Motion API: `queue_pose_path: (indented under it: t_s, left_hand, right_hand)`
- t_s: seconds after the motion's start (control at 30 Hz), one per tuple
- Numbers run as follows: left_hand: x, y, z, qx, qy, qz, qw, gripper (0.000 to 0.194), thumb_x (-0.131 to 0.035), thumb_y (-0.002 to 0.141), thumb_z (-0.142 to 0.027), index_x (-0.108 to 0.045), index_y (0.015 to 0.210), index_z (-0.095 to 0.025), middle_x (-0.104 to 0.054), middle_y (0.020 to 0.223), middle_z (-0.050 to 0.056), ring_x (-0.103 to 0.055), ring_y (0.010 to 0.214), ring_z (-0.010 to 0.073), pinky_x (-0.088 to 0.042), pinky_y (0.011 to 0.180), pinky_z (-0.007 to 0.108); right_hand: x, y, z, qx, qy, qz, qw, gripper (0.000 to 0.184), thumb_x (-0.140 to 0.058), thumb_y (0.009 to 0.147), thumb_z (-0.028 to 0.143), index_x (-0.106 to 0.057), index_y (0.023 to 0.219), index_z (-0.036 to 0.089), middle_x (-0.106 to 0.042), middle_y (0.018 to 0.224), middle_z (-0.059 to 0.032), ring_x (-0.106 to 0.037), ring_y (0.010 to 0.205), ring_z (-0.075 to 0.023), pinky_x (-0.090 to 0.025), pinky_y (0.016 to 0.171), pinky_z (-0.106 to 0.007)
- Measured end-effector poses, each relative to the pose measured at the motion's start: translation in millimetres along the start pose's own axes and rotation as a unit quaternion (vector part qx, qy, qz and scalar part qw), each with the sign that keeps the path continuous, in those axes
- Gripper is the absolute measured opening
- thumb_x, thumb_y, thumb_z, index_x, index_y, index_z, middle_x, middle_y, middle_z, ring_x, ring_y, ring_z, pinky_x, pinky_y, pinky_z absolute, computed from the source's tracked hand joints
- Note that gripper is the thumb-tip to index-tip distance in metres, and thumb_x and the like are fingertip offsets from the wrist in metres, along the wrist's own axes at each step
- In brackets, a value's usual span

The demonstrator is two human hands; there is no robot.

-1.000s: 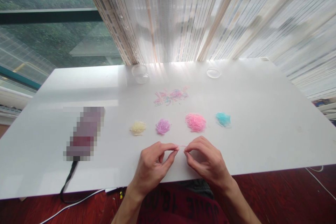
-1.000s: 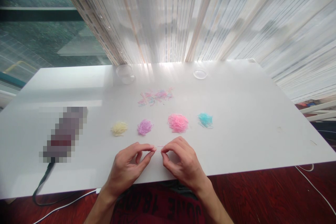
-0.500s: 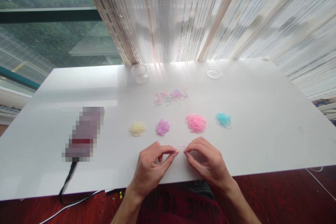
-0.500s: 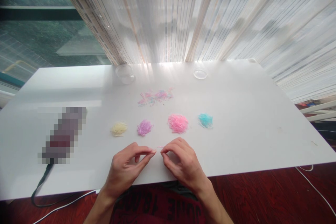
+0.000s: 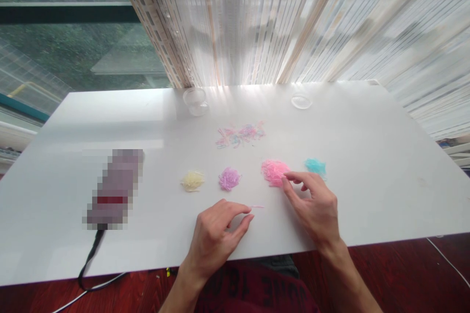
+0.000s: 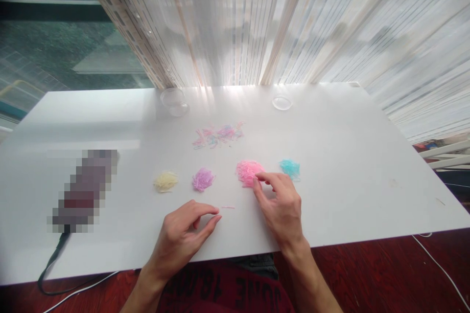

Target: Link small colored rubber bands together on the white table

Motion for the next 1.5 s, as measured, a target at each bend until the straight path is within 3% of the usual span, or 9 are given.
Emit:
queue_pose_path:
  t_s: [0.17, 0.3, 0.43, 0.53, 0.67, 0.9, 1.1, 1.3, 1.5]
  left_hand:
    - [-1.5, 0.0, -0.5, -0.008, 0.023, -0.004, 1.000, 0.008, -0.069, 0.096, -0.014, -0.069, 0.101, -0.020, -0.077, 0.088, 0.001, -0.069, 0.076, 0.0153, -0.053, 0.070, 0.026]
    - [-8.0, 1.3, -0.8, 0.008, 0.105, 0.005, 0.994, 0.014, -0.066, 0.099, -0.021, -0.071, 0.112, -0.019, -0.074, 0.090, 0.003, -0.071, 0.080, 0.0178, -0.053, 0.071, 0.027]
    - [-13.3, 2.8, -2.1, 0.022, 0.142, -0.005, 0.990, 0.012, -0.064, 0.102, -0.027, -0.076, 0.102, -0.024, -0.070, 0.084, 0.000, -0.066, 0.067, 0.0140, -0.046, 0.061, 0.025]
    - [-14.5, 2.8, -2.7, 0.011, 0.144, 0.005, 0.989, 0.017, -0.060, 0.104, -0.026, -0.075, 0.096, -0.022, -0.070, 0.082, 0.000, -0.065, 0.067, 0.0137, -0.046, 0.063, 0.025]
    - [-12.7, 2.3, -2.5, -0.003, 0.154, 0.023, 0.988, 0.020, -0.054, 0.106, -0.024, -0.070, 0.094, -0.019, -0.070, 0.083, 0.002, -0.067, 0.071, 0.0155, -0.048, 0.066, 0.026]
    - [-6.9, 1.4, -2.6, -0.012, 0.072, 0.029, 0.997, 0.014, -0.053, 0.106, -0.020, -0.065, 0.099, -0.019, -0.075, 0.087, 0.003, -0.069, 0.074, 0.0152, -0.052, 0.069, 0.025]
    - [-6.5, -2.4, 0.5, 0.014, 0.000, 0.024, 1.000, 0.013, -0.063, 0.102, -0.022, -0.067, 0.114, -0.020, -0.076, 0.089, 0.002, -0.058, 0.056, 0.0110, -0.051, 0.062, 0.024]
    - [-4.7, -4.2, 1.1, 0.041, -0.040, 0.035, 0.998, 0.012, -0.060, 0.104, -0.023, -0.071, 0.107, -0.020, -0.078, 0.090, 0.004, -0.064, 0.063, 0.0123, -0.053, 0.067, 0.025]
    - [-3.4, -3.5, -1.8, 0.057, -0.037, 0.029, 0.997, 0.010, -0.061, 0.102, -0.024, -0.071, 0.103, -0.021, -0.076, 0.084, 0.001, -0.060, 0.058, 0.0110, -0.050, 0.061, 0.024]
  right_hand:
    - [1.5, -7.0, 2.5, 0.003, 0.002, -0.012, 1.000, 0.007, -0.066, 0.097, 0.020, -0.071, 0.099, 0.023, -0.071, 0.084, -0.0035, -0.063, 0.075, -0.0201, -0.053, 0.064, -0.033]
    - [3.8, -18.2, 7.5, 0.002, 0.021, -0.006, 1.000, 0.008, -0.066, 0.096, 0.017, -0.070, 0.100, 0.023, -0.069, 0.085, -0.0028, -0.063, 0.075, -0.0189, -0.053, 0.065, -0.032]
    - [-0.1, -29.0, 11.2, 0.036, 0.053, 0.069, 0.996, 0.012, -0.065, 0.097, 0.015, -0.069, 0.106, 0.023, -0.070, 0.093, -0.0050, -0.066, 0.085, -0.0204, -0.056, 0.073, -0.034]
    - [-4.6, -34.8, 13.2, 0.063, 0.057, 0.139, 0.987, 0.014, -0.065, 0.098, 0.017, -0.070, 0.110, 0.023, -0.069, 0.097, -0.0069, -0.065, 0.091, -0.0235, -0.057, 0.081, -0.039]
    - [-8.7, -37.1, 16.5, 0.077, 0.054, 0.166, 0.982, 0.014, -0.065, 0.098, 0.018, -0.070, 0.110, 0.023, -0.068, 0.096, -0.0075, -0.064, 0.091, -0.0244, -0.057, 0.081, -0.041]
    - [-13.9, -36.3, 20.4, 0.093, 0.118, 0.174, 0.973, 0.016, -0.062, 0.099, 0.014, -0.071, 0.108, 0.023, -0.068, 0.095, -0.0059, -0.064, 0.088, -0.0212, -0.058, 0.077, -0.036]
    - [-11.8, -37.7, 25.9, 0.052, 0.167, 0.147, 0.974, 0.017, -0.065, 0.097, 0.012, -0.072, 0.107, 0.023, -0.069, 0.090, -0.0039, -0.067, 0.084, -0.0183, -0.059, 0.075, -0.030]
    - [-12.2, -36.7, 31.5, 0.045, 0.190, 0.152, 0.969, 0.015, -0.065, 0.098, 0.014, -0.074, 0.105, 0.024, -0.074, 0.086, -0.0036, -0.070, 0.079, -0.0178, -0.061, 0.070, -0.029]
    - [-12.7, -38.3, 30.9, 0.062, 0.189, 0.145, 0.969, 0.014, -0.065, 0.098, 0.015, -0.072, 0.106, 0.024, -0.074, 0.088, -0.0044, -0.070, 0.080, -0.0190, -0.061, 0.070, -0.031]
Point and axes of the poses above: each hand's wrist, its own y-axis towards the middle knuckle, its own x-axis out of the back of the hand, z = x × y, the point moved 1 cm from there along y, towards the middle knuckle
